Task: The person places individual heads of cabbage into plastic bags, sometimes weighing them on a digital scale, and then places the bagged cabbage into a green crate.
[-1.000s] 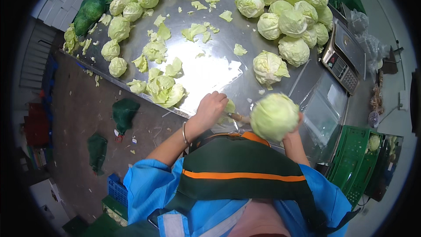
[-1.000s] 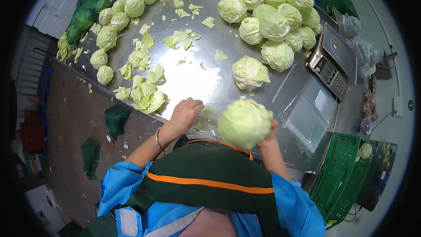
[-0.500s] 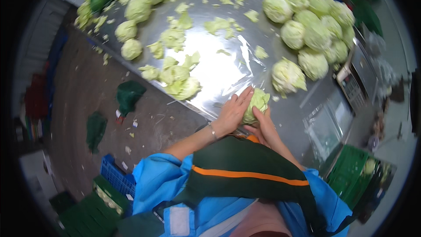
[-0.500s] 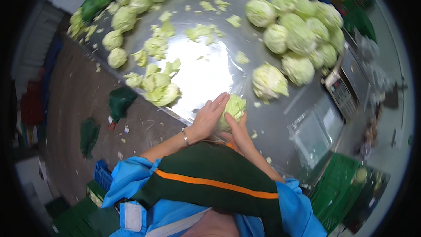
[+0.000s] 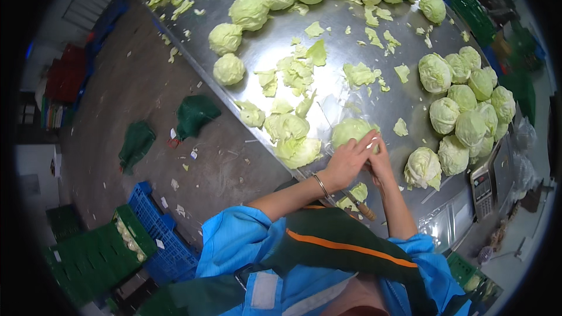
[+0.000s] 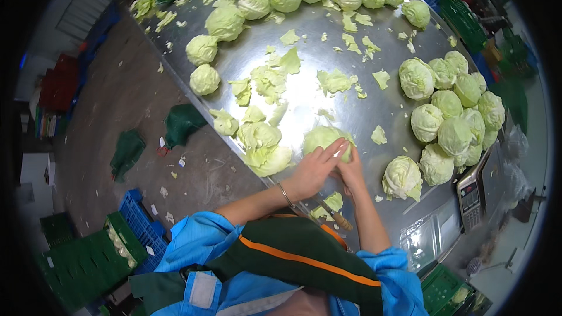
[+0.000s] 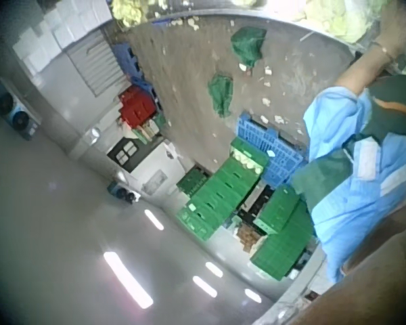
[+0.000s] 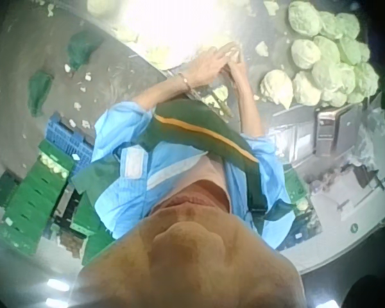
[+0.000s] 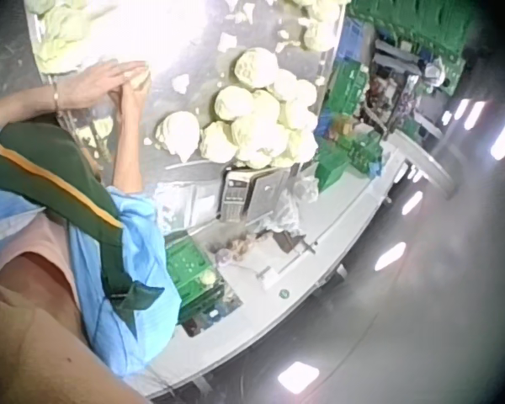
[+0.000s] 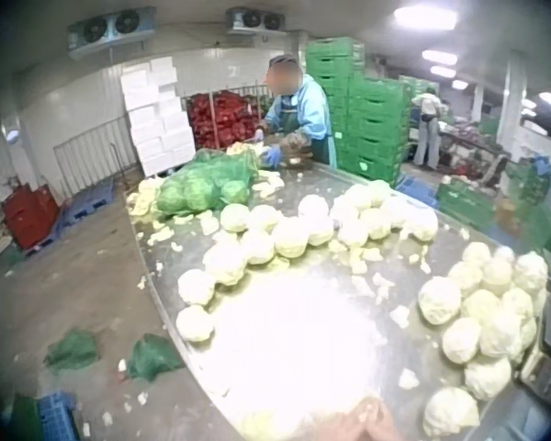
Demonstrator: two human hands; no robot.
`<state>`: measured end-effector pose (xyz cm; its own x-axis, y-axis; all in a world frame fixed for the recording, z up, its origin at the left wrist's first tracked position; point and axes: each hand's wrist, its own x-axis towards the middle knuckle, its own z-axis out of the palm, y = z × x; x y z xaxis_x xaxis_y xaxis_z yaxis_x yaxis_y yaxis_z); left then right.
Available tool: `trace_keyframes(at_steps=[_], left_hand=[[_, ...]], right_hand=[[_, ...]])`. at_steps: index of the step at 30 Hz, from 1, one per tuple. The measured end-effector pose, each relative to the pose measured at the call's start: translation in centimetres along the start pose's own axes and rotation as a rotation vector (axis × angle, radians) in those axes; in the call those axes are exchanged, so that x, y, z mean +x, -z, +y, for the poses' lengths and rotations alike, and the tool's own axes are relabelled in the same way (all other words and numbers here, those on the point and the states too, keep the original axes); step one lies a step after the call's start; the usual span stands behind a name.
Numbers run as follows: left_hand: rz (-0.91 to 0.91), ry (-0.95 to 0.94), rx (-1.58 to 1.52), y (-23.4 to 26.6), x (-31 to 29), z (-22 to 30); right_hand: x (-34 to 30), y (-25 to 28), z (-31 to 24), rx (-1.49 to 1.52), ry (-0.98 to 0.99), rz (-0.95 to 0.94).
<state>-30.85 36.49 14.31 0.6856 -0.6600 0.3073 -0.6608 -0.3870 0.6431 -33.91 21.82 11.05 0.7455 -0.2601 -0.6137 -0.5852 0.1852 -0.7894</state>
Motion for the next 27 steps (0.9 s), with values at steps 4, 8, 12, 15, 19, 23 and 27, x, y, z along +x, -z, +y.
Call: trace_keyframes(at_steps=[4, 8, 12, 15, 19, 23, 27], left_hand=[[-0.168, -0.199, 0.069, -0.3, 1.5, 3.0], [-0.029, -0.118, -0.517, -4.9, 1.5, 1.9], [-0.088, 0.364, -0.565, -2.3, 3.6, -2.1], [-0.071, 0.233, -0.333, -0.3, 3.4, -2.8], [0.004, 0.240, -0.193, 0.2, 2.6, -3.7], [-0.014, 0.390, -0.608, 7.1, 4.1, 0.9], [-0.103, 0.235, -0.625, 10.5, 7.3, 0.2]], right_hand=[[-5.0, 1.8, 0.9, -0.221, 0.250, 0.455], [-8.1, 4.8, -2.5, -0.865, 0.509, 0.301], [-2.0, 7.5, -1.0, -0.781, 0.566, 0.487], [1.0, 5.4, -0.9, 0.125, -0.090, 0.170], [0.8, 2.7, 0.3, -0.316, 0.480, 0.479], [-4.5, 3.1, -4.0, -0.294, 0.782, 0.644], [-9.4, 1.8, -8.9, -0.028, 0.926, 0.586]])
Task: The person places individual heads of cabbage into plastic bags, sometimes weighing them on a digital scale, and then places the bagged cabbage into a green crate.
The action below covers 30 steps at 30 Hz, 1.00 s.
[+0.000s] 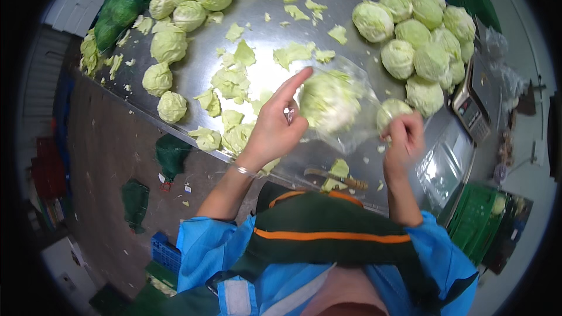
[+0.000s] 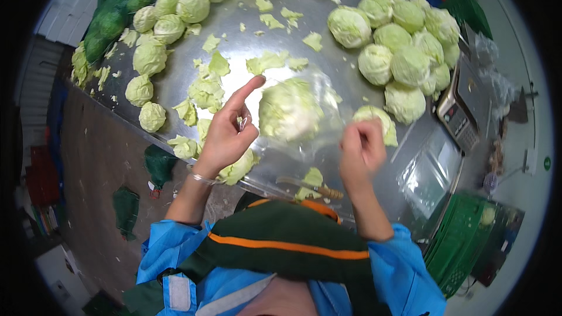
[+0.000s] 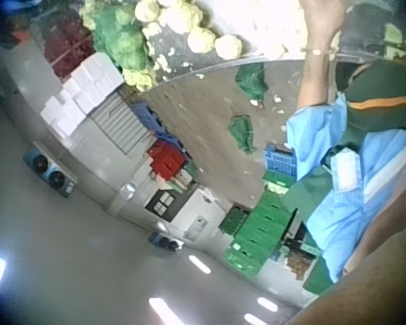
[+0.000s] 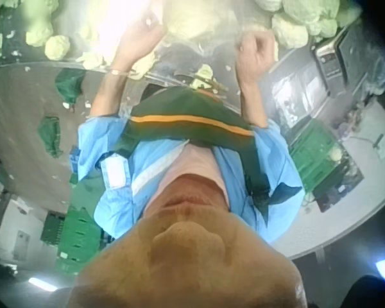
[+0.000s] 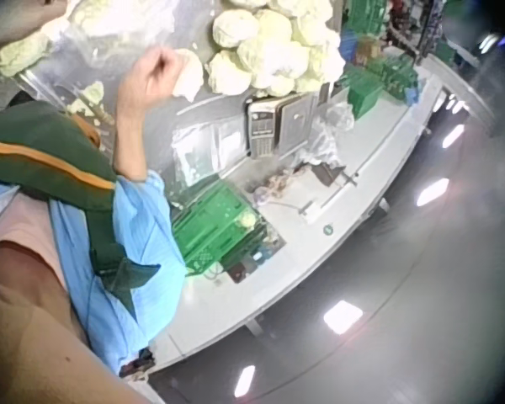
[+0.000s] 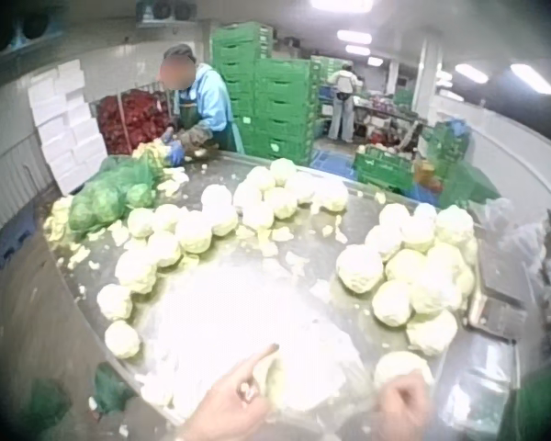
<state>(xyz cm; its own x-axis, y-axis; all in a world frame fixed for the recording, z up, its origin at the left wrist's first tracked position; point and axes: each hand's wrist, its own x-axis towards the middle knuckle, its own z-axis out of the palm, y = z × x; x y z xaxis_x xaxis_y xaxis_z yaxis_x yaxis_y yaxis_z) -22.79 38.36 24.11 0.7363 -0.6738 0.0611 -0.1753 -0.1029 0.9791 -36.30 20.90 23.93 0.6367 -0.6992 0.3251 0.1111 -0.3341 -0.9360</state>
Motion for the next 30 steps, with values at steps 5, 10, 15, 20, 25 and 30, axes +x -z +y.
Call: trace_keyframes(at_steps=[5, 10, 15, 20, 25, 30], left_hand=[[-0.233, -0.047, -0.098, 3.5, 3.5, 3.6], [0.067, -0.078, 0.032, 3.1, -1.0, -3.2], [-0.505, -0.243, 1.068, 4.9, -9.0, -16.0], [0.012, -0.246, 1.252, 13.1, 1.3, -15.1], [1.014, 0.443, 1.198, 28.0, 3.4, -17.5], [0.665, 0.703, 0.977, 32.3, 1.0, -20.8]], right_hand=[[3.4, 1.7, -5.4, 0.346, -0.068, 0.162], [3.4, 2.4, -4.2, 0.431, -0.175, 0.219], [1.9, 4.1, -1.2, 0.329, -0.196, 0.080], [2.9, 5.2, -2.4, -0.396, 0.113, -0.002], [2.6, 7.4, -2.5, -0.203, -0.365, -0.008], [2.0, 5.5, -1.2, -0.251, -0.386, -0.220]])
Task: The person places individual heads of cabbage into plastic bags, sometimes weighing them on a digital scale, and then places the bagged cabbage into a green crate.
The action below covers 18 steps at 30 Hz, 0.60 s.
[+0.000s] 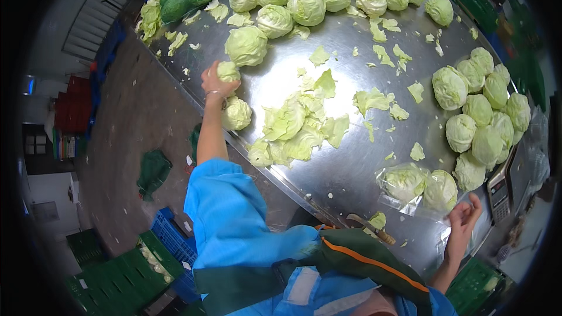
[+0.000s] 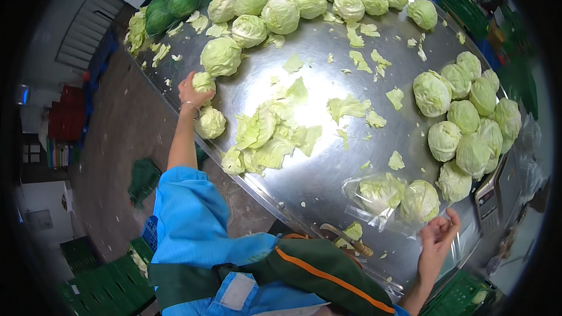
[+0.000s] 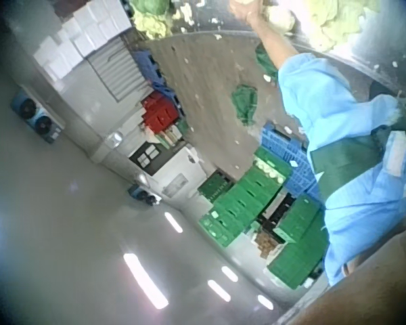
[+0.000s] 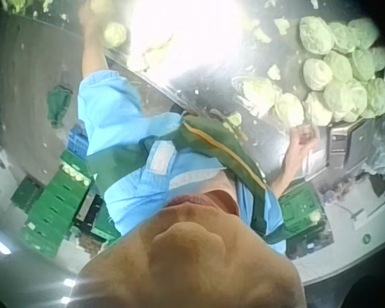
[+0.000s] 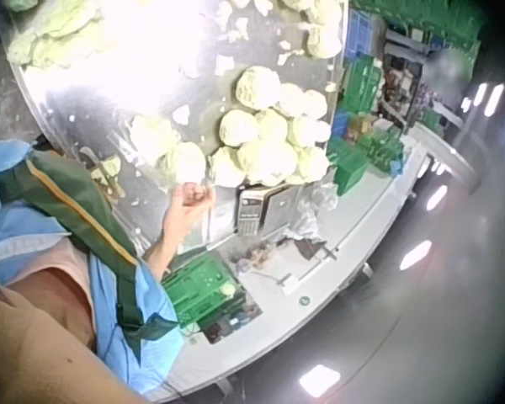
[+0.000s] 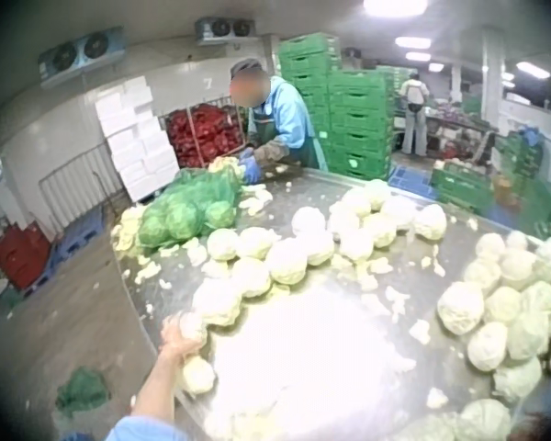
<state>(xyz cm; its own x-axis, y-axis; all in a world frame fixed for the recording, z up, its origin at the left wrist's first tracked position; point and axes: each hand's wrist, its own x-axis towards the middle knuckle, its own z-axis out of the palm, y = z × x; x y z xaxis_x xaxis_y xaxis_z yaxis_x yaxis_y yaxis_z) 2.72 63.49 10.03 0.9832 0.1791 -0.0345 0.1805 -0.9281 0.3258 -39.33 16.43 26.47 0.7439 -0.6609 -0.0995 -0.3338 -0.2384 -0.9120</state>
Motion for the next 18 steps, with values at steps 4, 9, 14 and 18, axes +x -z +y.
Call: trace_keyframes(at_steps=[4, 9, 14, 18], left_hand=[[-0.248, -0.097, -1.068, 4.4, -4.2, 0.5], [-1.171, -0.485, -2.154, 7.8, -15.3, 13.8], [-1.317, -0.372, -1.845, 6.3, -25.7, 22.7], [-1.749, -0.042, -2.095, 3.7, -32.7, 27.4]], right_hand=[[0.4, -1.4, -2.1, -0.565, 0.148, -0.132], [2.5, -1.2, 1.4, -0.742, 0.387, -0.052], [2.7, -2.1, 0.7, -0.217, 0.265, -0.067], [2.3, 0.9, -0.1, -0.197, 0.276, -0.134]])
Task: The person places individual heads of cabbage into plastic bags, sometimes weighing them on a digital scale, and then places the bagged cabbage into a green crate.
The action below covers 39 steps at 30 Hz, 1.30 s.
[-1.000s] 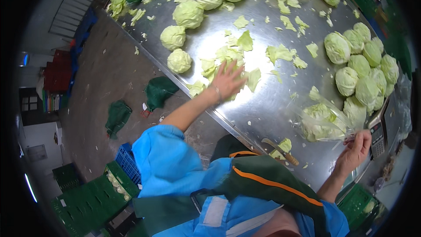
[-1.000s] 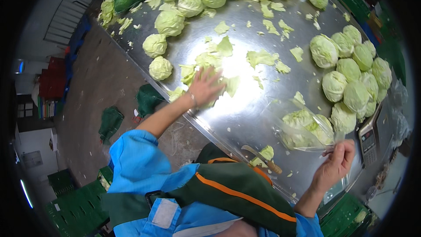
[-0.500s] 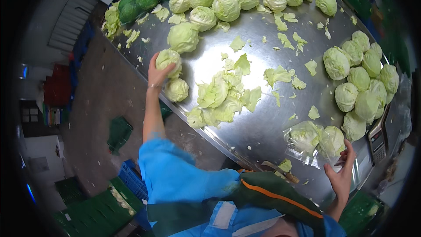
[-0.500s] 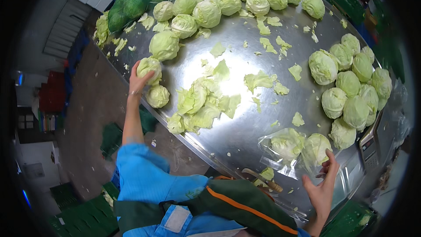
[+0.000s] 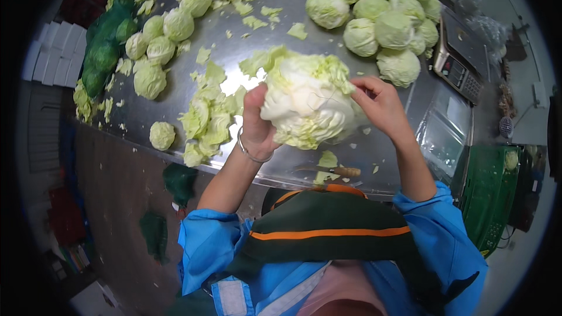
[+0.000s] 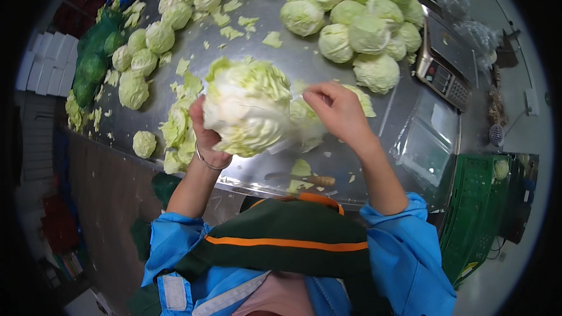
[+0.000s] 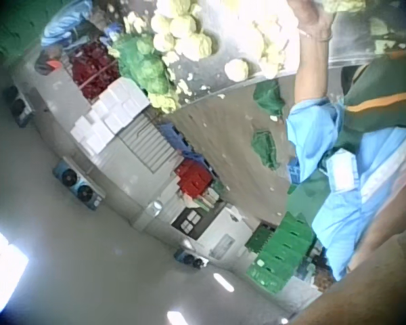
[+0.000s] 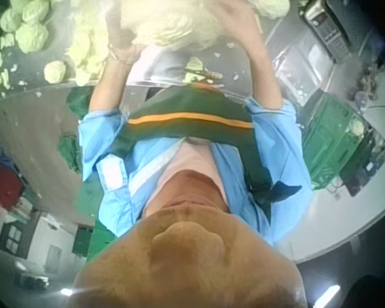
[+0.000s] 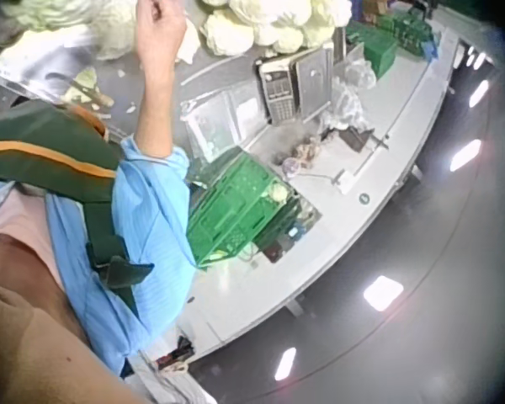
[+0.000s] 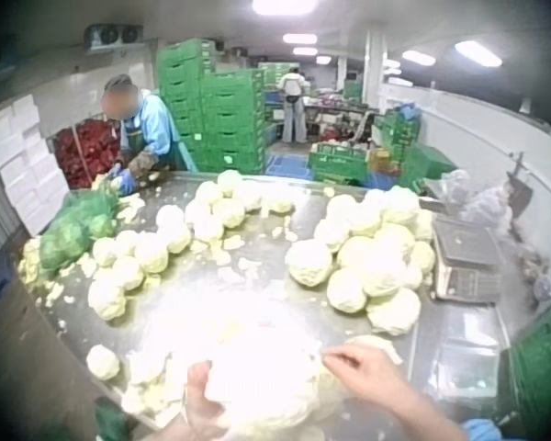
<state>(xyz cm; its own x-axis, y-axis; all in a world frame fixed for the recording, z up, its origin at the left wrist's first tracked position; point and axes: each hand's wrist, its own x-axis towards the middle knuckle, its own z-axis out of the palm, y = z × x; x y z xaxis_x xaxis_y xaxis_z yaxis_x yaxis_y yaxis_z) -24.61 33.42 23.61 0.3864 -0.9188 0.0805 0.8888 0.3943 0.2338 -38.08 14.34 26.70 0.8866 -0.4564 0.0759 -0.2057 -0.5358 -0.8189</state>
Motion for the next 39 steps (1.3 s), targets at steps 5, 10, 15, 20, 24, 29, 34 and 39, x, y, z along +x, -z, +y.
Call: trace_keyframes(at_steps=[5, 10, 15, 20, 24, 29, 34, 39], left_hand=[[0.168, -0.002, 0.382, -2.4, -0.1, -2.0], [0.311, -0.266, 0.694, -4.2, 0.2, -2.4], [0.341, -0.322, 0.513, -2.8, -2.4, -1.5], [-0.068, -0.365, -0.111, -0.9, -5.9, 1.8], [0.155, -0.483, -0.086, -0.9, -5.6, 4.3], [0.058, -0.430, -0.182, -0.5, -4.0, 5.7], [0.011, -0.300, -0.119, 1.0, -3.1, 6.4], [0.074, 0.071, 0.057, -0.7, 1.9, 1.0]], right_hand=[[-2.9, 0.8, -5.6, 0.057, 0.404, 0.240], [-8.3, 1.7, -6.7, 0.457, 0.813, -0.725], [-4.3, 3.1, -5.0, 0.920, 0.267, 0.053], [8.4, 1.7, -0.9, 0.277, 0.202, 0.365], [19.9, -1.9, 2.2, -0.249, -0.125, 0.185], [22.8, -4.5, 1.5, -0.651, -0.351, -0.713], [10.6, -1.6, 2.1, -0.328, 0.117, -0.504], [0.2, -0.7, 0.3, 0.100, 0.002, -0.019]])
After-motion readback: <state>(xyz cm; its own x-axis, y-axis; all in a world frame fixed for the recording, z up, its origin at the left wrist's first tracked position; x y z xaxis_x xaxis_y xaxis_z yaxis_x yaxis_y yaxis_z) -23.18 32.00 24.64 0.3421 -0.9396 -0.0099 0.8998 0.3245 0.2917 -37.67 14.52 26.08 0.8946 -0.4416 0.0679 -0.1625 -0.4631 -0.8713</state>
